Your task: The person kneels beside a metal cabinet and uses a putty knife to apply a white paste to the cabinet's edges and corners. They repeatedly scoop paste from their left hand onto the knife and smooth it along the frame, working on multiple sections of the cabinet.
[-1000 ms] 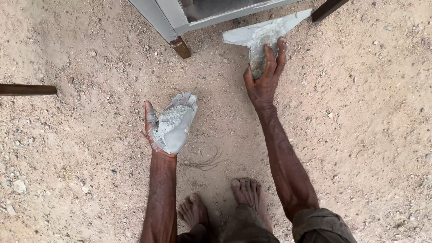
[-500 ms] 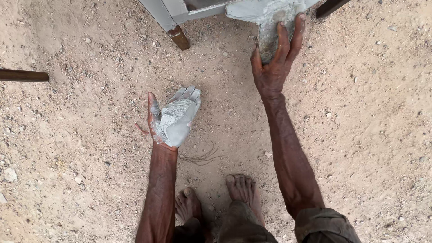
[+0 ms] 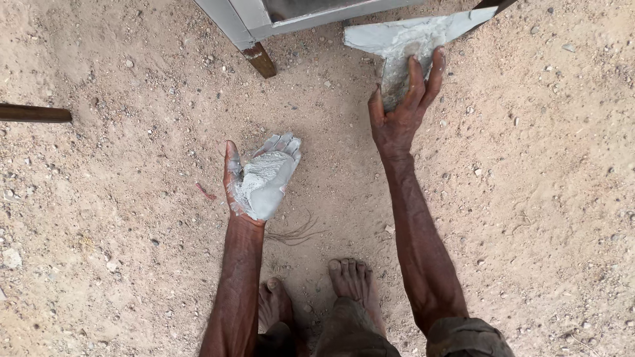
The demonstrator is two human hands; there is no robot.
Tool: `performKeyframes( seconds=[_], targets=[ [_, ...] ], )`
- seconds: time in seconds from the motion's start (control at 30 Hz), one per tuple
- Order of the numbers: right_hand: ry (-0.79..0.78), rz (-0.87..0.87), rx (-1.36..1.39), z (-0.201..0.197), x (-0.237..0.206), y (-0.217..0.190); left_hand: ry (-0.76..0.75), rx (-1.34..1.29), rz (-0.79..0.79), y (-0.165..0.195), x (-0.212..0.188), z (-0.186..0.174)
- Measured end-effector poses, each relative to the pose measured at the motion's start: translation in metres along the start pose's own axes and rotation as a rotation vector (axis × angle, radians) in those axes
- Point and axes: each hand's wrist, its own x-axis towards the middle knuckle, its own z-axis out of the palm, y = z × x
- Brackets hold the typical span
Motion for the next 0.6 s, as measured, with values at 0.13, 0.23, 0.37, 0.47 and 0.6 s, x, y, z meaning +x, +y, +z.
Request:
performKeyframes(
  seconds=[0.13,0.23,0.37,0.47,0.6],
  targets=[
    [-0.036,-0.029,-0.007,-0.003,0.011,0.003,-0.014,-0.006,-0.012,-0.002,0.001,-0.001],
    [-0.037,-0.043,-0.059,-0.003,0.017,0.004,-0.014,0.011,-0.007,-0.002,0.001,-0.001],
    [-0.040,-0.059,-0.019,-0.001,0.019,0.006,0.000,-0.012,-0.001,0.000,0.000,-0.002],
    [-0.035,-0.060,-0.032,0.005,0.020,0.012,-0.019,-0.022,-0.011,0.001,0.001,-0.004],
    [-0.023,-0.049,-0.050,0.017,0.027,0.022,0.008,0.004,0.010,0.001,0.006,-0.005]
  ],
)
